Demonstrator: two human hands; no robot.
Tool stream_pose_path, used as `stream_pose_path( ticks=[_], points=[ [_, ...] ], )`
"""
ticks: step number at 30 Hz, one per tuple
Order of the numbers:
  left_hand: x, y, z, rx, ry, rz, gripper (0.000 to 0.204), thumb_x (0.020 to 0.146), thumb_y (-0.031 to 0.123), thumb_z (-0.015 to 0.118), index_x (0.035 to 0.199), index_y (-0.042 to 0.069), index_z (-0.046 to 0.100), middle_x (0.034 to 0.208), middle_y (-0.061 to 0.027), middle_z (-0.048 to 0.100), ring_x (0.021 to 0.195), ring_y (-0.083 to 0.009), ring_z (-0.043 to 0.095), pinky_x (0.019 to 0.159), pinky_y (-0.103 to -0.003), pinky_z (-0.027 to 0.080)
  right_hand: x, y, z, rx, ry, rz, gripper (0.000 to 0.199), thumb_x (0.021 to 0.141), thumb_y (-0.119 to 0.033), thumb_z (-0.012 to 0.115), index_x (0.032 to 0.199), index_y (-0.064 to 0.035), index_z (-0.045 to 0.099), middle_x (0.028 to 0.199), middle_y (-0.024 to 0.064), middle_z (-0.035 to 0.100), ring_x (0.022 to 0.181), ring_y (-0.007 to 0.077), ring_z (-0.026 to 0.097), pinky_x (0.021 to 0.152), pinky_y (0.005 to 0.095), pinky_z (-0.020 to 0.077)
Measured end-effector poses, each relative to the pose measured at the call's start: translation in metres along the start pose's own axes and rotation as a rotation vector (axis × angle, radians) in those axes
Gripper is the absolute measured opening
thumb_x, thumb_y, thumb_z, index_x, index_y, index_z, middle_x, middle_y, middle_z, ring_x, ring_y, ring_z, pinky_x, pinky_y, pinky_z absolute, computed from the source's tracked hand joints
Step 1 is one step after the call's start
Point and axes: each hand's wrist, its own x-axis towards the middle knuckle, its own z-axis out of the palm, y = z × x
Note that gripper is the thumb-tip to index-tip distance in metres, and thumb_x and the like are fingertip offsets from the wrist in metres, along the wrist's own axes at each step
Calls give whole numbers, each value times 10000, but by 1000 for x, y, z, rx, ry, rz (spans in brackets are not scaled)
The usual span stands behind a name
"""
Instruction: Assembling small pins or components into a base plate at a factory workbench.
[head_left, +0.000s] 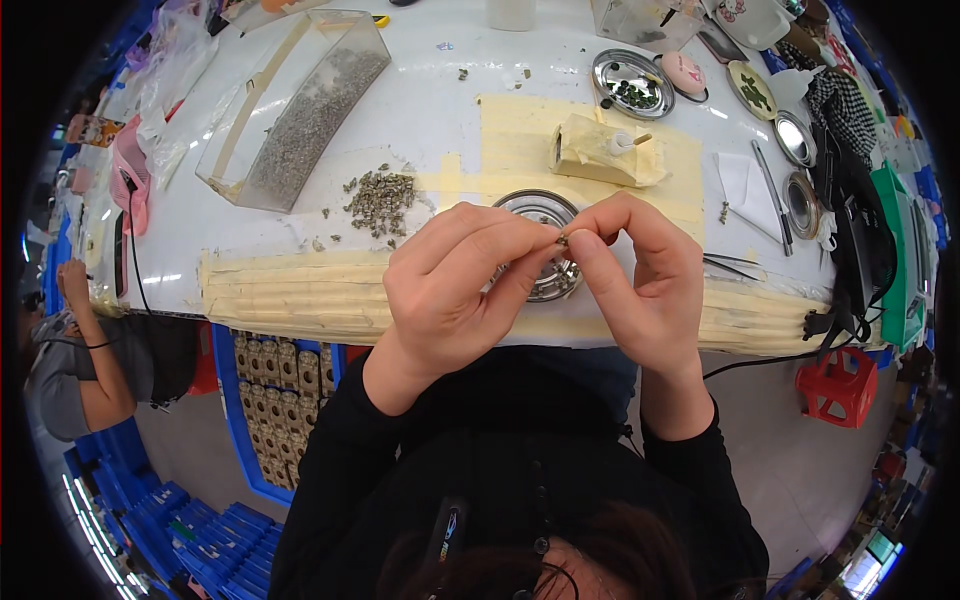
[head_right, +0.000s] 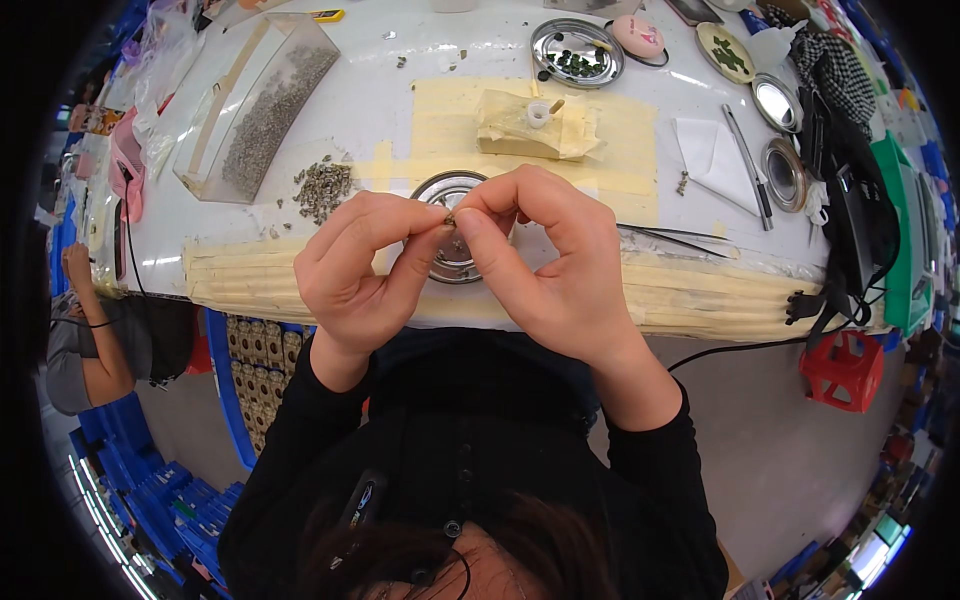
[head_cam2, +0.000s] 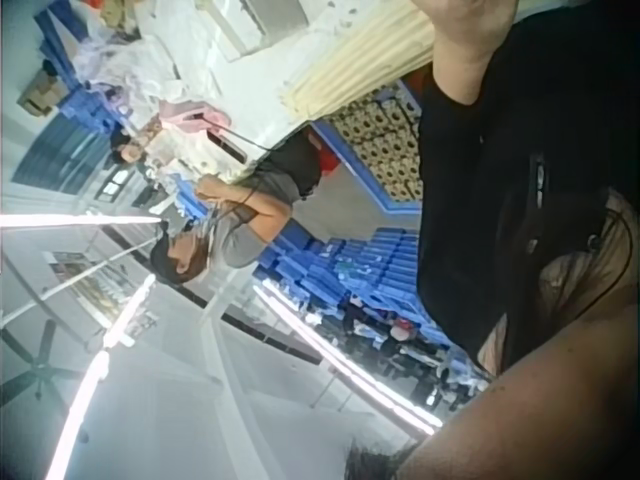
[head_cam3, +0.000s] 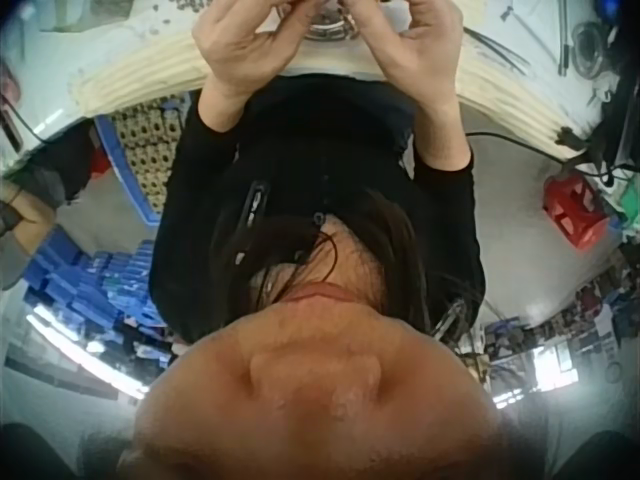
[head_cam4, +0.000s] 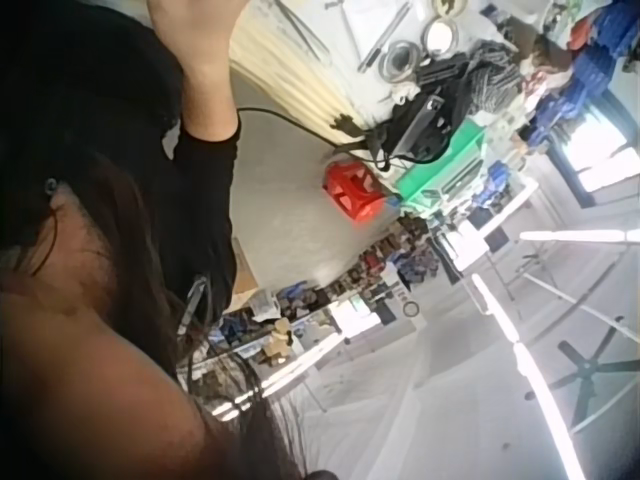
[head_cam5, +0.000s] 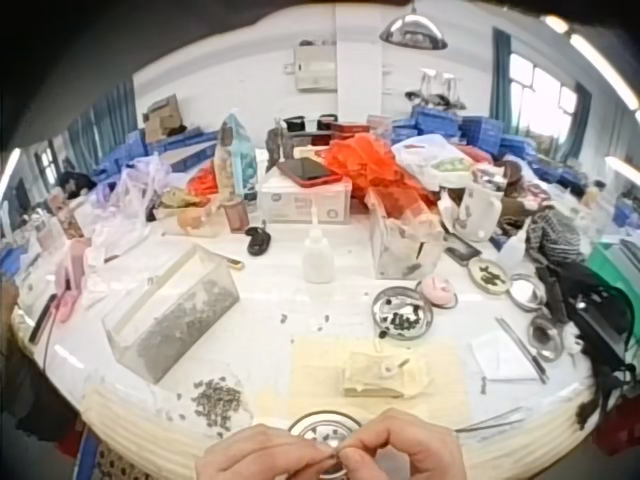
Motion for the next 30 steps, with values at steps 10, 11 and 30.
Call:
stream_pose_path(
  ticks=[10,11,30],
  points=[
    [-1,0,-3,-102,-9,-40,215,744,-140,740,939,-59,697,842,-140,703,753,-202,669,672,-282,518,-2,2,1,110,-26,103,87,910,-70,658,890,13,641,784,16,632,711,98,495,680,242,419],
    [-2,0,-3,-100,-8,-39,216,744,-142,737,939,-59,698,842,-141,702,752,-203,670,671,-282,517,-2,3,1,121,-30,109,88,913,-70,656,896,14,639,787,14,631,714,98,494,682,241,419],
    [-2,-1,-3,-123,-20,-25,202,759,-126,743,943,-55,698,840,-139,703,738,-195,665,662,-272,506,-2,-3,-1,230,-101,208,95,969,-61,591,929,25,605,813,19,609,764,90,544,708,235,445]
  ],
)
